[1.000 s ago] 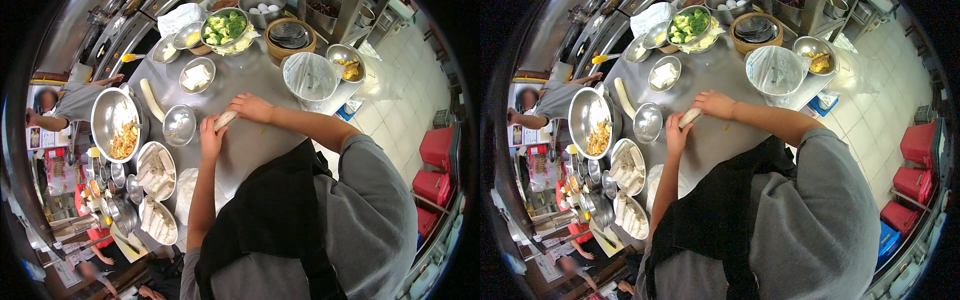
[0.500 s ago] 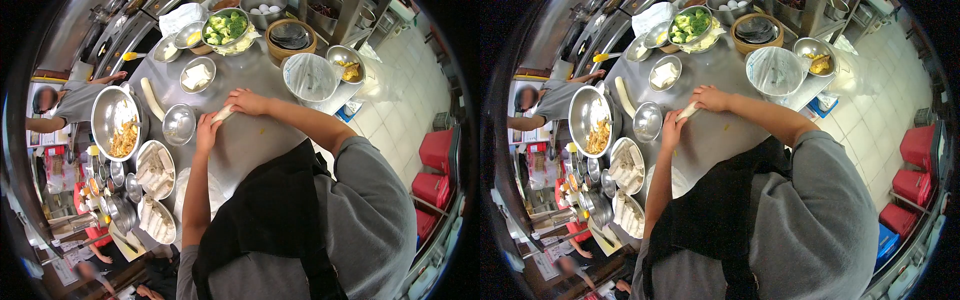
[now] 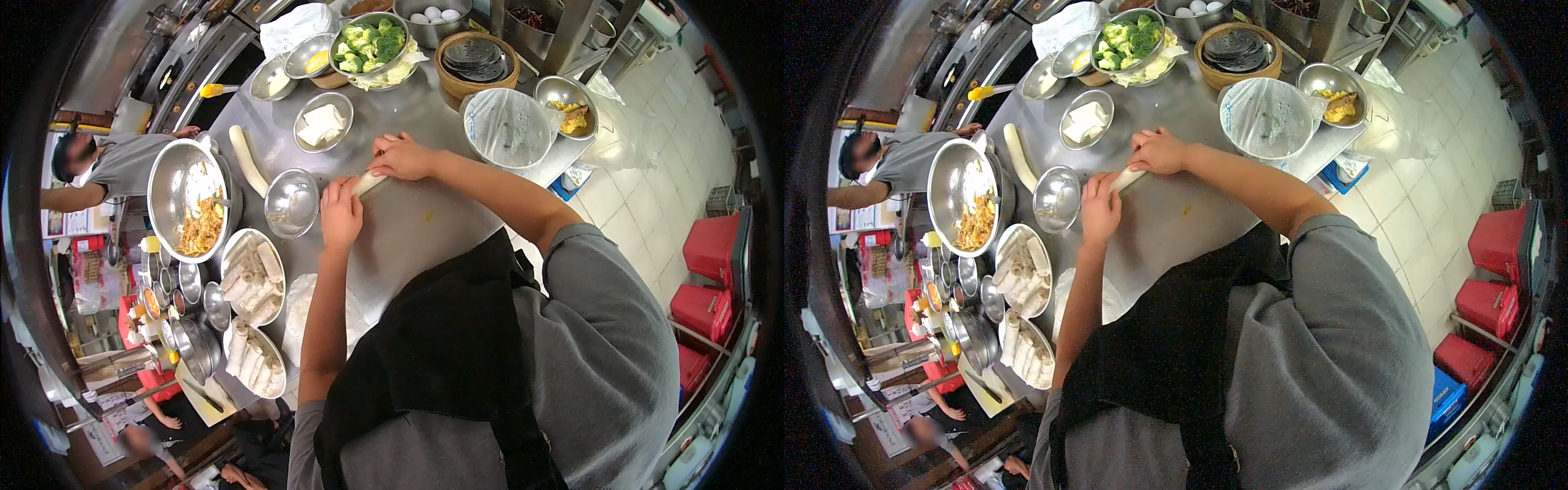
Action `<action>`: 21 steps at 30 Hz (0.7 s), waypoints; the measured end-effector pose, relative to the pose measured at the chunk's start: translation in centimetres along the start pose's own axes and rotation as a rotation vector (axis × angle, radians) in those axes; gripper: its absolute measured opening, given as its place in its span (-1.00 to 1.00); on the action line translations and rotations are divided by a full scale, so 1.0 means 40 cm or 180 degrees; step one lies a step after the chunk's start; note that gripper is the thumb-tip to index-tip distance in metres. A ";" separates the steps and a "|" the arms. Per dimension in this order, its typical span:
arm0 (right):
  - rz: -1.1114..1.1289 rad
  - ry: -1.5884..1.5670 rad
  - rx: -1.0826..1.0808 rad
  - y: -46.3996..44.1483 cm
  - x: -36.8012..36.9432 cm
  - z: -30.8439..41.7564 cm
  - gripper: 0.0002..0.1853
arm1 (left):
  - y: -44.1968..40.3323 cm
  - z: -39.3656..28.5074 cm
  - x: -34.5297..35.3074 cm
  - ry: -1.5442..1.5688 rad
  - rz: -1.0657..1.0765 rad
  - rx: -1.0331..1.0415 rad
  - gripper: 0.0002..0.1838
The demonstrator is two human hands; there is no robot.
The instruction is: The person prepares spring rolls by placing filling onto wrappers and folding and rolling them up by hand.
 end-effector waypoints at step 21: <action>-0.0153 -0.0233 -0.0502 -0.023 0.013 0.003 -0.50 | -0.010 0.057 0.029 0.0725 0.0177 -0.0407 -0.42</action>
Point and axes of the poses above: each hand's wrist, its own y-axis away from the middle knuckle, its own x-axis out of the palm, z = x × y, the point moved 3 cm from there along -y, towards the middle knuckle, and after that the axes turned 10 degrees about x, right-handed, at the moved point
